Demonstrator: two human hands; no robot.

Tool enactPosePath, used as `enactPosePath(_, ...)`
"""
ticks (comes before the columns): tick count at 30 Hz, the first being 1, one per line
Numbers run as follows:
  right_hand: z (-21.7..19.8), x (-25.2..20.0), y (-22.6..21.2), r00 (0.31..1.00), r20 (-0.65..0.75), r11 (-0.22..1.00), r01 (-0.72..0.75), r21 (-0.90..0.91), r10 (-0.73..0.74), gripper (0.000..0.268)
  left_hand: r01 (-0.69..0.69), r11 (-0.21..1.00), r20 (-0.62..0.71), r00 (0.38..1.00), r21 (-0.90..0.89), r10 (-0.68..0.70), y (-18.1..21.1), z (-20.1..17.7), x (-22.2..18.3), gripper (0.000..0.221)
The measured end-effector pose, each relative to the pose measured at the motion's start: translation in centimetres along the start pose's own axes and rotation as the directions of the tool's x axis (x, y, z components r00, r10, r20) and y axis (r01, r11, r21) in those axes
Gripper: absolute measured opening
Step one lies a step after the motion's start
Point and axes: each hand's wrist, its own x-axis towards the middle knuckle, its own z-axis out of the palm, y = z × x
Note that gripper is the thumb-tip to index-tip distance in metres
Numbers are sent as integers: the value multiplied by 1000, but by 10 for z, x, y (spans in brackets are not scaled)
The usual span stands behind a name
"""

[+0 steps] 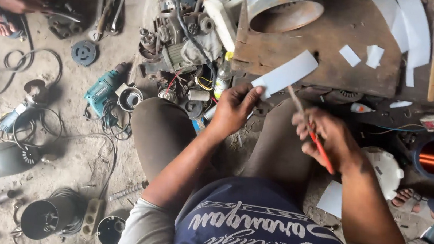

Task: Cutting small rectangular insulation strips from a larger sheet using scissors for motor repair

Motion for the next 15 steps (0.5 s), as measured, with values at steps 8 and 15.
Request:
enactPosePath(8,11,-20,21,977,213,985,38,-166,-1,49,36,993,35,999,-113,-32,3,-1,-7,34)
enactPosePath(15,31,1,9,990,135,961,64,-268,-29,44,74,981,31,997,-177,-70,1,-1,-13,32)
